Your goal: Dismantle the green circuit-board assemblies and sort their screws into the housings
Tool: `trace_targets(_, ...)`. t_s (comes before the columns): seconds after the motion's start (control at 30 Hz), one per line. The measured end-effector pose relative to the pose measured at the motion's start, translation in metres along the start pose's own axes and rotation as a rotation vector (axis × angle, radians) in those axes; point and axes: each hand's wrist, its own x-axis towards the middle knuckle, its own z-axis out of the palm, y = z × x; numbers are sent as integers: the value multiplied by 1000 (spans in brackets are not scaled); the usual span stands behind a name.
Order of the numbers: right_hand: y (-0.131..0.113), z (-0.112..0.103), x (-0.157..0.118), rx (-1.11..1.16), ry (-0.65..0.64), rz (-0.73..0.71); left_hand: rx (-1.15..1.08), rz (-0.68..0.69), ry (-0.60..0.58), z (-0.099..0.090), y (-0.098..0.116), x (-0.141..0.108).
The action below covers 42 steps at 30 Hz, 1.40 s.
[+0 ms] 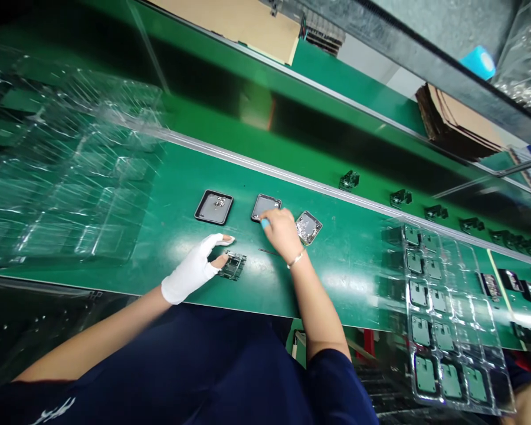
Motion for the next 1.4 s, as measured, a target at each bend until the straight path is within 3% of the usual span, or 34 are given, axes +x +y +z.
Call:
trace_targets(0.07,19,-7,21,-187,-45,38,-11,-22,16,-4,-3,-1)
trace_targets(0.13,30,-8,36,-276,-167,-4,-2,-38,33,-8,-7,-1)
trace_targets(0.27,34,0,53,-329,-348,-115,15,-63,65,-12,-13,-4)
trace_targets(0.4,34,5,58,-404,-280,-140,31,-76,69,-13,-17,-5)
trace_targets(0.7,41,8,53,-369,-151,-46,70,-49,73,-20,-14,-1)
trace_targets(1.1,38,9,57,-358,-104,-54,78,3,40,-19,-17,-5)
trace_targets(1.17,38,3,49,-286,-28,-28,59,63,-24,-20,-18,-7)
trace_targets(1.27,31,-6,27,20,105,-20,68,148,-160,-17,-18,-8)
trace_targets(1.4,6,-4,-13,393,90,-135,74,159,-191,-4,-16,-5)
